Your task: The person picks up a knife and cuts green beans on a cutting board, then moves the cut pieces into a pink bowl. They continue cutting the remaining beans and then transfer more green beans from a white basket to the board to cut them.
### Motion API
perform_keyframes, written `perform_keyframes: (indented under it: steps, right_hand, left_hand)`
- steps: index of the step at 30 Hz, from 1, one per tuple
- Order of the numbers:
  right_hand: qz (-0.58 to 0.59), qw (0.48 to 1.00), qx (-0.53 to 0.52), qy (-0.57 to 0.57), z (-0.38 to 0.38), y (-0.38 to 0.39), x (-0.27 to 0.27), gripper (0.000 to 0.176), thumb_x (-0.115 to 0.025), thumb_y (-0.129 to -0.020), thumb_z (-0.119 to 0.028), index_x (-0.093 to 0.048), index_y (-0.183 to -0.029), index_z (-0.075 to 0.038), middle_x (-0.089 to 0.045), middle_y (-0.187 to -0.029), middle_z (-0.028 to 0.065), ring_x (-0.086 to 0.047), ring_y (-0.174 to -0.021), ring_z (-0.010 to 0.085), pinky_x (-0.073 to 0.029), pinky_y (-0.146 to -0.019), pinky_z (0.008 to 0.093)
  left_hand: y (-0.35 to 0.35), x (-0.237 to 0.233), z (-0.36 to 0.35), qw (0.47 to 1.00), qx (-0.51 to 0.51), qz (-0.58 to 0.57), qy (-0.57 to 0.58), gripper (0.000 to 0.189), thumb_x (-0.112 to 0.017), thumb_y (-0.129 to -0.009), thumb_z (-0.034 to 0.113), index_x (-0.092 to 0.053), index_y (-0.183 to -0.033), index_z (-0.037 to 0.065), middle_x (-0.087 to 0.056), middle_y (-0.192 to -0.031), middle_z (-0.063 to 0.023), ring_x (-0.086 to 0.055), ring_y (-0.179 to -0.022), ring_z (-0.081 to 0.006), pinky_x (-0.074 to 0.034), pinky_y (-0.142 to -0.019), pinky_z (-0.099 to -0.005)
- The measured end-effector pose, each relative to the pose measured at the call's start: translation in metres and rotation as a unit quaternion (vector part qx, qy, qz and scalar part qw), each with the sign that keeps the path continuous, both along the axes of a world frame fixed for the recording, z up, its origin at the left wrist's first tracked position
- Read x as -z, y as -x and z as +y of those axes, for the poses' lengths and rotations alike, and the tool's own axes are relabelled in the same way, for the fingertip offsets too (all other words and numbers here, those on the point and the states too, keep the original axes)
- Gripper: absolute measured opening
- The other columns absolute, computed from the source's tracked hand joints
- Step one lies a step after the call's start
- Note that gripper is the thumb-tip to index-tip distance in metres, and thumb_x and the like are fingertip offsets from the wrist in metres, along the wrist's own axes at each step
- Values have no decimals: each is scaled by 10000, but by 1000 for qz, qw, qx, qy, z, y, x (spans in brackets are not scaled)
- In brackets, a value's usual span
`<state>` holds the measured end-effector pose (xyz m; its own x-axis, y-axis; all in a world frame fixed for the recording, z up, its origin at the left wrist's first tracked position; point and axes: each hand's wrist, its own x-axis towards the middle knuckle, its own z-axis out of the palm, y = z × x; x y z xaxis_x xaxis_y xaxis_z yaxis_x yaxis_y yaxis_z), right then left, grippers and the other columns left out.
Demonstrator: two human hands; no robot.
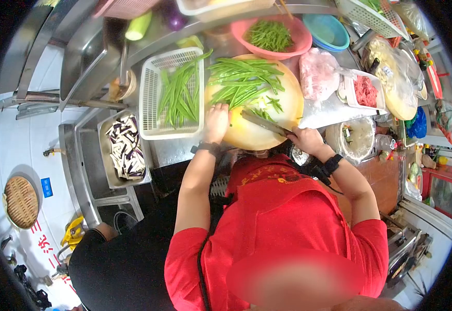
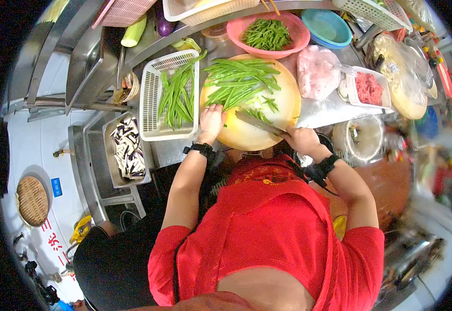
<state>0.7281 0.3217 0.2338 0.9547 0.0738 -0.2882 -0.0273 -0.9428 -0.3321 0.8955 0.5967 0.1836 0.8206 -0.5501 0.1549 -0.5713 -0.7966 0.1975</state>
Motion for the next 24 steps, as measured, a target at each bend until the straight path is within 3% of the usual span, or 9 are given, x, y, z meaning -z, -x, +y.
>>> perform_keyframes:
  steps: [4,6,7,11,14,16,18,19,24]
  right_hand:
    - [11,999,-41,-27,-1,1,0,354,-485,-872,-398,-557,-892,-53,-613,-675,197,-619,-666,363,-486,-612,462]
    - [18,997,-63,-44,5,1,-1,358,-487,-870,-397,-573,-883,-50,-614,-681,201,-620,-676,362,-489,-620,456]
    - [17,997,-61,-46,6,1,2,358,-487,-870,-397,-573,-883,-50,-614,-681,201,-620,-676,362,-489,-620,456]
    - [-9,1000,-3,-7,7,-5,7,356,-486,-871,-397,-594,-849,-59,-618,-676,193,-621,-655,355,-493,-610,456]
    - [-23,998,44,29,-3,-10,9,345,-492,-870,-396,-585,-833,-66,-622,-665,180,-623,-616,342,-498,-576,449]
    - [-74,996,54,19,-8,-7,11,331,-502,-871,-377,-556,-822,-54,-602,-626,192,-609,-584,365,-485,-537,467]
    - [-71,996,53,18,-7,-4,14,321,-497,-876,-369,-548,-822,-57,-605,-631,192,-612,-588,361,-486,-542,468]
    - [-51,997,60,27,-4,-4,14,309,-499,-875,-362,-545,-848,-58,-615,-647,188,-621,-607,353,-492,-555,460]
    - [-22,997,67,40,-1,-5,13,288,-493,-880,-343,-535,-877,-58,-623,-659,184,-629,-629,350,-497,-569,455]
  left_hand:
    - [-4,-16,1,984,-64,122,114,264,-640,-794,202,-610,-972,10,-621,-802,-111,-588,-703,-265,-475,-660,-358]
    - [-8,-34,12,918,-125,299,228,336,-617,-822,219,-591,-1039,-36,-638,-952,-195,-617,-891,-292,-469,-786,-369]
    - [-4,-48,17,899,-112,312,286,247,-641,-829,160,-607,-1004,-12,-601,-777,-24,-509,-682,-91,-429,-631,-234]
    - [11,-79,36,906,-72,302,286,214,-626,-840,137,-615,-1004,2,-611,-809,-15,-526,-744,-83,-440,-668,-232]
    - [30,-60,42,908,-69,276,307,216,-625,-845,152,-616,-996,-3,-608,-825,-21,-531,-755,-88,-441,-701,-228]
    - [39,-35,47,935,-47,218,276,213,-632,-827,154,-621,-974,1,-624,-853,-60,-582,-780,-158,-465,-745,-272]
    - [53,-23,45,985,30,79,151,218,-643,-791,154,-626,-960,16,-628,-890,-112,-601,-847,-267,-478,-786,-344]
    - [59,-6,47,983,14,100,154,204,-648,-759,153,-635,-927,38,-616,-911,-122,-573,-889,-321,-470,-797,-398]
    - [71,14,46,997,-4,-23,78,170,-645,-749,150,-630,-900,76,-583,-933,-84,-561,-868,-285,-463,-761,-380]
